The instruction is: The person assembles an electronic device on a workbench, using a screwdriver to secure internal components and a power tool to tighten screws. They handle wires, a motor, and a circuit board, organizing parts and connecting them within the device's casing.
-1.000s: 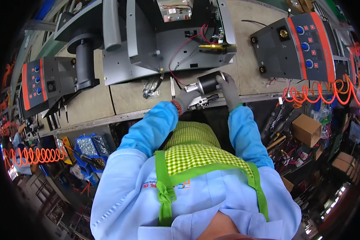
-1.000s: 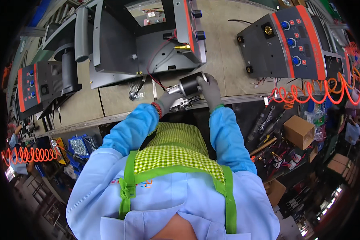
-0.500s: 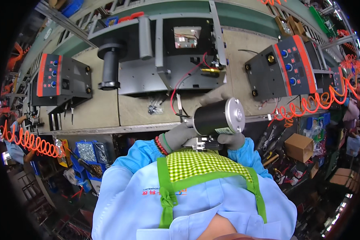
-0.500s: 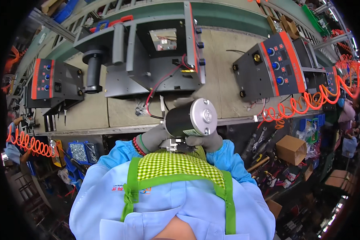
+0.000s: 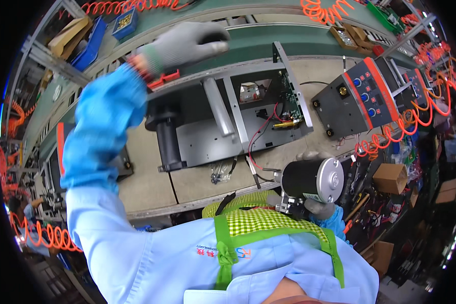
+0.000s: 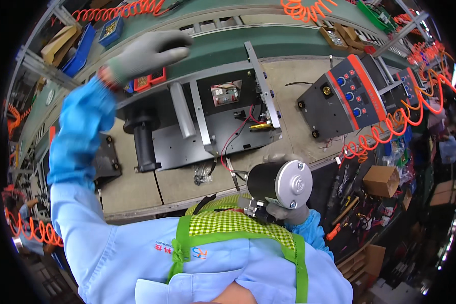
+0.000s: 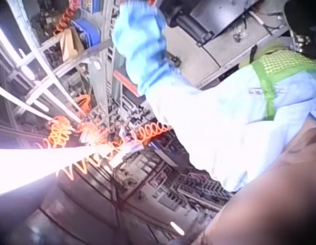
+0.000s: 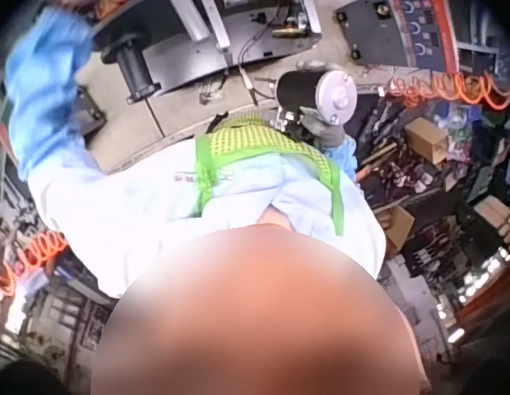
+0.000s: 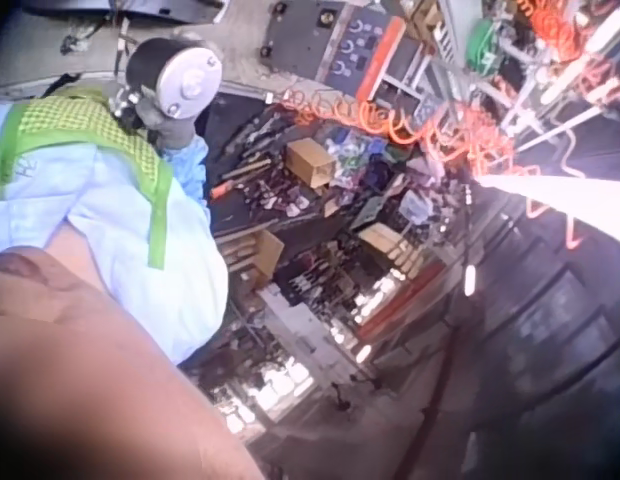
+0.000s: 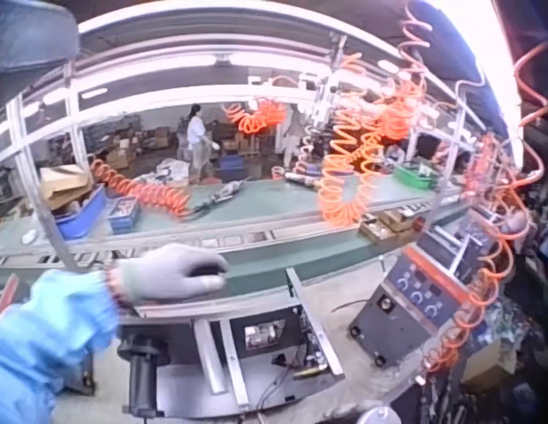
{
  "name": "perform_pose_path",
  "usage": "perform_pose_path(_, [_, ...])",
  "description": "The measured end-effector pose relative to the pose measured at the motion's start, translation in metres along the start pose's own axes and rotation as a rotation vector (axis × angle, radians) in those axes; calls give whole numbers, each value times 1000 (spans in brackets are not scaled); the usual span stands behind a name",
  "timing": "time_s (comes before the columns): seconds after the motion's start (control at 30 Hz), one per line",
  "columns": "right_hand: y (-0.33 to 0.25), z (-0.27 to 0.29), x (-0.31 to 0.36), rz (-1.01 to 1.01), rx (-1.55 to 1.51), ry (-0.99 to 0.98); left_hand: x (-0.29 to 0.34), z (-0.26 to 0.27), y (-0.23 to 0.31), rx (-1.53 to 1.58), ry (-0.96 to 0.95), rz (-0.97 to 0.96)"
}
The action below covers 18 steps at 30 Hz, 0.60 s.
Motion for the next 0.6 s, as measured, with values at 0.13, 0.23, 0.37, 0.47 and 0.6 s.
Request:
perform_pose_path(0.13, [6,-1,-5,-4,208,28,-61,-128,-102,-116,-524,99])
perform_pose_path(0.23, [-7,-23,-25,98,348,34,-94,-234,-145,-130,-683,-5])
perform_pose_path(0.37, [4,-24,-42,154,397,74,-108,-314,-136,-62,-710,-116])
perform_pose_path(0.47, [17,-26,-63,256,399,-17,-99,-343,-137,187,-666,-77])
perform_pose_path(0.6, [31,-32,-87,166,370,-23,-118,-298,-151,-118,-659,-85])
Point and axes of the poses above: each hand's wrist, its own x-axis away from the middle knuckle, its own z-axis out of the back of the hand, y = z × x, the point moved 9 cm from there along -x, towards the middle knuckle, and after that the axes turned 8 degrees about -z, right-handed, at the moved point
